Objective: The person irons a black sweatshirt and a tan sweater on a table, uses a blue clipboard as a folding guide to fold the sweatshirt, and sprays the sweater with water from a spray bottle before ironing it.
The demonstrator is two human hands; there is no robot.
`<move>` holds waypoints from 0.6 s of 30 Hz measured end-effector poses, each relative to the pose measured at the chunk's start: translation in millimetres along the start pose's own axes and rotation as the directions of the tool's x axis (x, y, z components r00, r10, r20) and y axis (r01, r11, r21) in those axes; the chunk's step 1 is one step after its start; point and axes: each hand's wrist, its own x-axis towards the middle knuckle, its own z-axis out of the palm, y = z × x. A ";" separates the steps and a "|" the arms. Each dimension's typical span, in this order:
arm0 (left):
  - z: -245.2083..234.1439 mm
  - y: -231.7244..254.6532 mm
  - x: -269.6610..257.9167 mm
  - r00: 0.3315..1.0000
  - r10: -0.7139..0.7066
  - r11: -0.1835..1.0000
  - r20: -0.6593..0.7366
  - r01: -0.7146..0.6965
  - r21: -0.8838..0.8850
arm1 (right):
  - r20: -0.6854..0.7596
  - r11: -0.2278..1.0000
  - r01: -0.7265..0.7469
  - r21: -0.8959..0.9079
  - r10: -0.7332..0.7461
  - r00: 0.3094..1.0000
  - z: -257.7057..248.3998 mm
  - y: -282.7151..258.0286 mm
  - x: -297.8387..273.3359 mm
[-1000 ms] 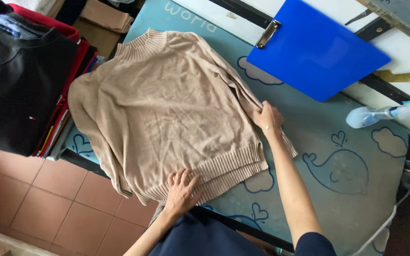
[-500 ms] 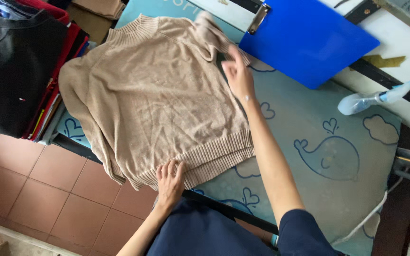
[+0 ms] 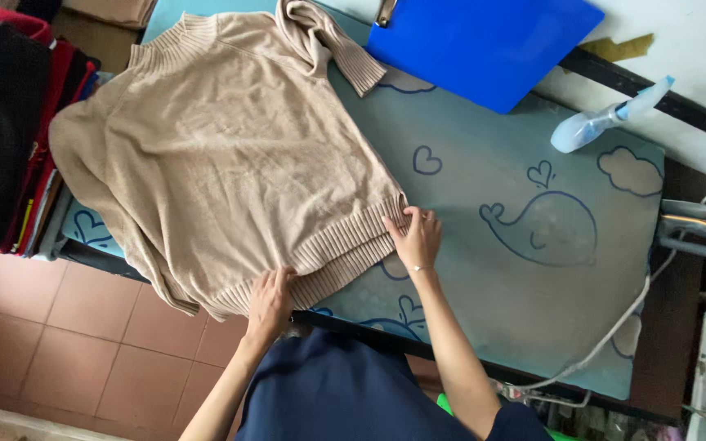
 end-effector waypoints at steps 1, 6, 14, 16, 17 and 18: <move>2.7 -0.5 1.6 0.999 -0.005 1.000 0.042 0.006 -0.005 | 0.060 0.996 -0.092 0.019 0.091 0.994 5.3 -1.8 0.9; -35.7 40.1 16.3 0.992 0.044 0.994 0.117 -0.032 -0.103 | 0.170 0.980 -0.118 0.159 0.091 0.981 21.6 17.1 16.7; 5.6 52.8 -27.3 0.992 -0.017 0.995 0.122 0.004 0.101 | 0.284 0.923 -0.356 0.143 0.307 0.909 -20.5 3.1 5.6; 21.3 43.4 -41.6 0.999 -0.033 0.983 0.015 0.030 0.182 | 0.234 0.951 -0.298 0.083 0.272 0.933 -3.8 8.5 -1.4; 29.7 38.4 -46.6 0.995 -0.037 0.964 -0.096 0.061 0.259 | 0.181 0.971 -0.239 0.021 0.232 0.956 4.7 10.9 -2.2; 34.1 26.5 -49.6 0.994 -0.040 0.963 -0.099 0.065 0.260 | 0.181 0.972 -0.235 0.022 0.227 0.957 0.7 2.1 -4.0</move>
